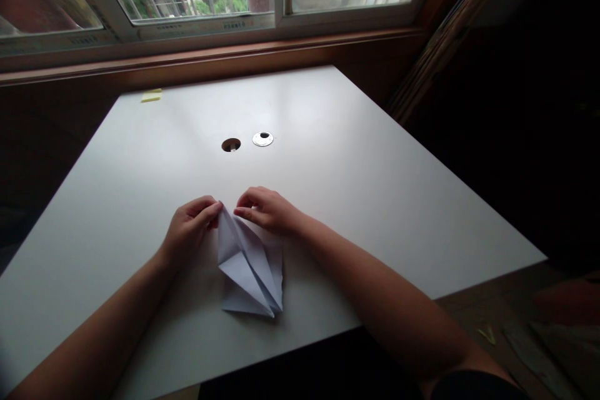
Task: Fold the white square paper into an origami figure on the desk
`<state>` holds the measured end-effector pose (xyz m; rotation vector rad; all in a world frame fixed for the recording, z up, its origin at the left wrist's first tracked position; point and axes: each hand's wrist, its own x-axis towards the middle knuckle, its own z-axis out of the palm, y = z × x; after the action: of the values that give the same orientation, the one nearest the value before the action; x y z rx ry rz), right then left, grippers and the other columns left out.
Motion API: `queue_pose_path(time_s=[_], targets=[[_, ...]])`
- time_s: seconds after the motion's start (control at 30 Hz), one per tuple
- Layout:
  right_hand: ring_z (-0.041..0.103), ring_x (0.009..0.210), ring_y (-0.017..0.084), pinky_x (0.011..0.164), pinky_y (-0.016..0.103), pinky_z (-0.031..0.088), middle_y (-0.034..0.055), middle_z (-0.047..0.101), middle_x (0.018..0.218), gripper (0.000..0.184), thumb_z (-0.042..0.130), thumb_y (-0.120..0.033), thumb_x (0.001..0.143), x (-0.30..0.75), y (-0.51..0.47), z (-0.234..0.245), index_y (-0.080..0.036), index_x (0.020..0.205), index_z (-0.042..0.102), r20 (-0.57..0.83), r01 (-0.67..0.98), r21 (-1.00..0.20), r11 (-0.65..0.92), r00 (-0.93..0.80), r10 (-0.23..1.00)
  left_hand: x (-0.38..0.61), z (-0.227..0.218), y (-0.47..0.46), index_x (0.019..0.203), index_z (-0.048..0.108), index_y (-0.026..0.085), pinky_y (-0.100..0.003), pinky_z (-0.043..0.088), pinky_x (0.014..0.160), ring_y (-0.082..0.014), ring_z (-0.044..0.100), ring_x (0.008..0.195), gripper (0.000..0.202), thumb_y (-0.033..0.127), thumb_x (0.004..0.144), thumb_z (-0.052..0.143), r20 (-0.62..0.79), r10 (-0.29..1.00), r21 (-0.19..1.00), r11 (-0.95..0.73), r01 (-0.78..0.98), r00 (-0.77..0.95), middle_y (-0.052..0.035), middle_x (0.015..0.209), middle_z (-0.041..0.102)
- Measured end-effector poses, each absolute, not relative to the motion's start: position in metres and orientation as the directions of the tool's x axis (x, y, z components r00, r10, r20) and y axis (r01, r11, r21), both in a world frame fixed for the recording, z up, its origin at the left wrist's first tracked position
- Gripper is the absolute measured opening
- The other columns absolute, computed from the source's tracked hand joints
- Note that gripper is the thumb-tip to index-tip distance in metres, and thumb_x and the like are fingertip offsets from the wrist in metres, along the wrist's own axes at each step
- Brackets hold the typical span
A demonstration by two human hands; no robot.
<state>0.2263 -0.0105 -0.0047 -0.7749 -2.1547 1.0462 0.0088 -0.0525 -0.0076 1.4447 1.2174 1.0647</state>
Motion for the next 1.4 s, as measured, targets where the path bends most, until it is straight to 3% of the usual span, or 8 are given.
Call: queue_pose_path(time_s=[0.3,0.7,0.93,1.1,1.3,1.4], targets=[[0.06,0.082,0.015,0.074,0.027,0.047,0.0043,0.065,0.087,0.023,0.062,-0.04,0.091,0.225,-0.011,-0.007,-0.017,0.092,0.064,0.267,0.184,-0.854,0.486,-0.647,0.714,0.014,-0.002,-0.053,0.068,0.059,0.017,-0.022,0.036,0.052,-0.01,0.049,0.053,0.036,0.043,0.092,0.057,-0.008,0.977,0.948,-0.061,0.314,0.213,0.0027,0.056,0.054],[0.059,0.078,0.014,0.071,0.026,0.046,0.0032,0.065,0.083,0.025,0.064,-0.042,0.088,0.226,-0.009,-0.008,-0.016,0.088,0.065,0.197,0.208,-0.885,0.417,-0.645,0.739,0.021,-0.001,-0.057,0.073,0.054,0.018,-0.022,0.036,0.048,-0.0102,0.049,0.048,0.034,0.044,0.095,0.051,-0.066,0.961,0.955,-0.017,0.298,0.267,0.0052,0.053,0.05],[0.056,0.072,0.012,0.066,0.024,0.042,0.0016,0.065,0.079,0.024,0.066,-0.039,0.086,0.226,-0.009,-0.008,-0.015,0.087,0.067,0.128,0.237,-0.904,0.356,-0.644,0.754,0.023,0.0,-0.057,0.072,0.056,0.017,-0.022,0.034,0.053,-0.0109,0.045,0.057,0.035,0.044,0.094,0.052,0.0,0.968,0.924,-0.096,0.37,0.25,0.0035,0.06,0.049],[0.055,0.07,0.012,0.064,0.023,0.04,0.0014,0.066,0.077,0.024,0.067,-0.038,0.086,0.225,-0.009,-0.005,-0.015,0.086,0.068,0.113,0.237,-0.908,0.345,-0.654,0.748,0.021,-0.003,-0.055,0.084,0.06,0.018,-0.022,0.036,0.051,-0.0116,0.049,0.055,0.029,0.046,0.091,0.058,-0.001,0.966,0.944,-0.084,0.318,0.257,0.0029,0.063,0.054],[0.056,0.071,0.012,0.065,0.023,0.04,0.0015,0.067,0.077,0.022,0.067,-0.036,0.085,0.225,-0.01,-0.005,-0.014,0.088,0.069,0.108,0.231,-0.912,0.339,-0.662,0.741,0.022,-0.005,-0.056,0.084,0.06,0.018,-0.021,0.035,0.05,-0.0103,0.047,0.053,0.027,0.044,0.091,0.059,0.01,0.974,0.954,-0.077,0.29,0.226,0.0029,0.064,0.054],[0.057,0.072,0.012,0.066,0.023,0.041,0.0012,0.068,0.076,0.021,0.067,-0.036,0.086,0.225,-0.011,-0.002,-0.015,0.087,0.07,0.086,0.233,-0.914,0.332,-0.69,0.719,0.022,-0.006,-0.055,0.083,0.06,0.018,-0.022,0.039,0.056,-0.0118,0.051,0.062,0.025,0.042,0.091,0.058,0.068,0.98,0.939,-0.126,0.321,0.188,0.0011,0.07,0.057]])
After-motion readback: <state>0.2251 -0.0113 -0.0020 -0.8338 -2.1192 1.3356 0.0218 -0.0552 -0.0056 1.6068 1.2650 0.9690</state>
